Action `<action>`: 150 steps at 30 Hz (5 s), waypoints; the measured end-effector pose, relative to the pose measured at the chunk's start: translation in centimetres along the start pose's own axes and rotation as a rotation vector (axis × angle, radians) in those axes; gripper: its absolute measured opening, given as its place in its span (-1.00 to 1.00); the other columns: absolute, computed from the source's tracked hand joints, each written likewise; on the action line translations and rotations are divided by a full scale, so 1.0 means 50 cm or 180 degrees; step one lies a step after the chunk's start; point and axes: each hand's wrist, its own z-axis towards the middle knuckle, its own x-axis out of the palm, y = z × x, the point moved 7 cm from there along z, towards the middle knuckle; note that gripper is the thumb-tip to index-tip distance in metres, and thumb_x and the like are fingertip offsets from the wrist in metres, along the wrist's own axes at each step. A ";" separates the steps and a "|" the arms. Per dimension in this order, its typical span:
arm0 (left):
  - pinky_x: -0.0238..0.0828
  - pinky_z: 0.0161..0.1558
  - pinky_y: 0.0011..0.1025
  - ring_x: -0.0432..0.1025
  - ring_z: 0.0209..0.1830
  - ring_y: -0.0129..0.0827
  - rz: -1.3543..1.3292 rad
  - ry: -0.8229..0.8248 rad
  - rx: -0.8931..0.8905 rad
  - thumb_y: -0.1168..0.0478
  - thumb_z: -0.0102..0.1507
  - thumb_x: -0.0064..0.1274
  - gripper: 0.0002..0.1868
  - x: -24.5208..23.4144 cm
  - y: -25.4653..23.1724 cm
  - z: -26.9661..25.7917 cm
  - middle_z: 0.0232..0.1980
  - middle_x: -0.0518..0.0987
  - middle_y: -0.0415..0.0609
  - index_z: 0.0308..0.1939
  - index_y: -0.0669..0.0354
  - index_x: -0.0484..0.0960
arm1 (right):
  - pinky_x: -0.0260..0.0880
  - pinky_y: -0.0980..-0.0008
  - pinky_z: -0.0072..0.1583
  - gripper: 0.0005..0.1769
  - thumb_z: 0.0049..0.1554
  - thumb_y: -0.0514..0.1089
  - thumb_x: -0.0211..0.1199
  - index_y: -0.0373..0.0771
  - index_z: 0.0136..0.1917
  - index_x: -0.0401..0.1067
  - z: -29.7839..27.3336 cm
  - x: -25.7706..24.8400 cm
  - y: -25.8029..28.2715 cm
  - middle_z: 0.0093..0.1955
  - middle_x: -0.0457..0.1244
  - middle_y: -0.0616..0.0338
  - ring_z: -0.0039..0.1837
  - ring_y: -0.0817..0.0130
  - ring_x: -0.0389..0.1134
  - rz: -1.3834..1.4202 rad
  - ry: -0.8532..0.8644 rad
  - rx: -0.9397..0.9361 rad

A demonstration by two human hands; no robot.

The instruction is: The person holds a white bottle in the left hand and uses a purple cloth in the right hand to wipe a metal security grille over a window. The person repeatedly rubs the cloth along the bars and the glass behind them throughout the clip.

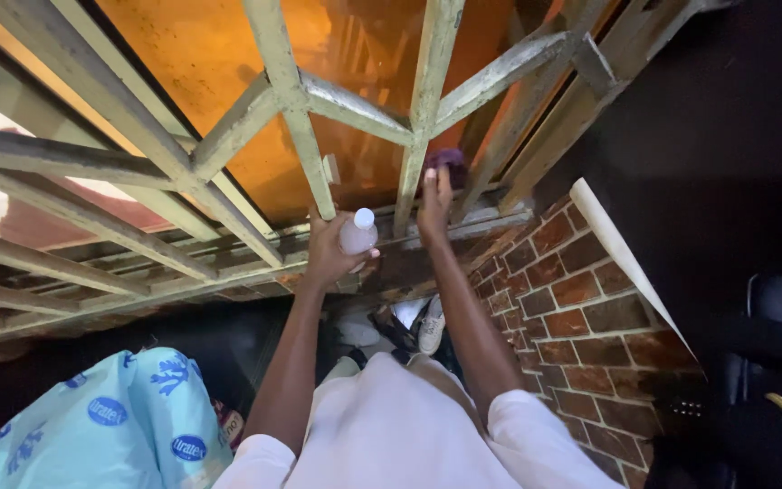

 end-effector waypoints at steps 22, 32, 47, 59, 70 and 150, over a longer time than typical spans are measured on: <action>0.34 0.20 -0.03 0.33 0.19 0.06 -0.0052 0.0297 -0.0183 0.00 -0.24 0.62 -0.17 0.001 0.005 -0.003 0.14 0.43 0.12 0.06 0.09 0.64 | -0.24 0.19 0.66 -0.02 0.35 0.48 -0.33 -0.34 0.67 -0.16 0.066 0.022 0.023 0.73 -0.19 0.01 0.73 0.22 -0.20 0.0334 0.0524 -0.1008; 0.35 0.16 -0.05 0.34 0.15 0.09 -0.0044 0.0157 0.0031 0.04 -0.25 0.63 -0.19 -0.008 -0.012 0.000 0.11 0.41 0.16 0.02 0.15 0.63 | 0.21 0.11 0.33 -0.18 0.30 0.48 -0.15 -0.30 0.31 0.29 0.056 0.000 -0.055 0.12 0.19 0.12 0.18 0.23 0.21 0.1144 -0.0302 0.0811; 0.39 0.14 -0.06 0.41 0.12 0.02 -0.0102 0.0250 -0.0021 0.02 -0.24 0.63 -0.17 0.004 0.016 -0.002 0.06 0.52 0.11 0.05 0.14 0.63 | 0.03 0.05 0.36 -0.39 0.46 0.05 -0.01 -0.45 0.56 0.09 0.097 -0.041 -0.023 0.43 0.07 -0.18 0.40 -0.01 0.07 -0.0971 -0.0245 -0.0521; 0.38 0.15 -0.01 0.38 0.15 0.07 -0.0046 0.0144 0.0130 0.02 -0.25 0.63 -0.18 -0.012 -0.009 0.001 0.07 0.50 0.13 0.04 0.13 0.65 | 0.18 -0.05 0.41 -0.47 0.38 -0.14 0.11 -0.46 0.51 0.21 0.080 0.031 0.246 0.56 0.04 -0.28 0.45 -0.24 0.16 -0.1577 -0.0418 -0.1906; 0.37 0.14 -0.01 0.38 0.13 0.07 -0.0054 0.0205 0.0027 0.04 -0.26 0.62 -0.21 -0.018 -0.018 0.005 0.05 0.50 0.13 0.00 0.14 0.64 | 0.37 0.24 0.01 -0.69 0.06 -0.23 0.47 -0.29 0.07 0.51 0.014 0.016 0.303 -0.10 0.35 0.03 -0.06 0.18 0.38 -0.1672 -0.0441 -0.1121; 0.32 0.13 0.01 0.31 0.15 0.13 -0.0017 0.0054 0.0193 0.03 -0.26 0.63 -0.21 -0.001 0.004 -0.009 0.02 0.45 0.15 0.00 0.09 0.64 | 0.05 0.12 0.53 0.11 0.26 0.61 -0.22 -0.23 0.71 -0.21 -0.035 0.035 -0.032 0.63 0.00 -0.07 0.57 0.13 0.06 -0.0450 0.0942 -0.0345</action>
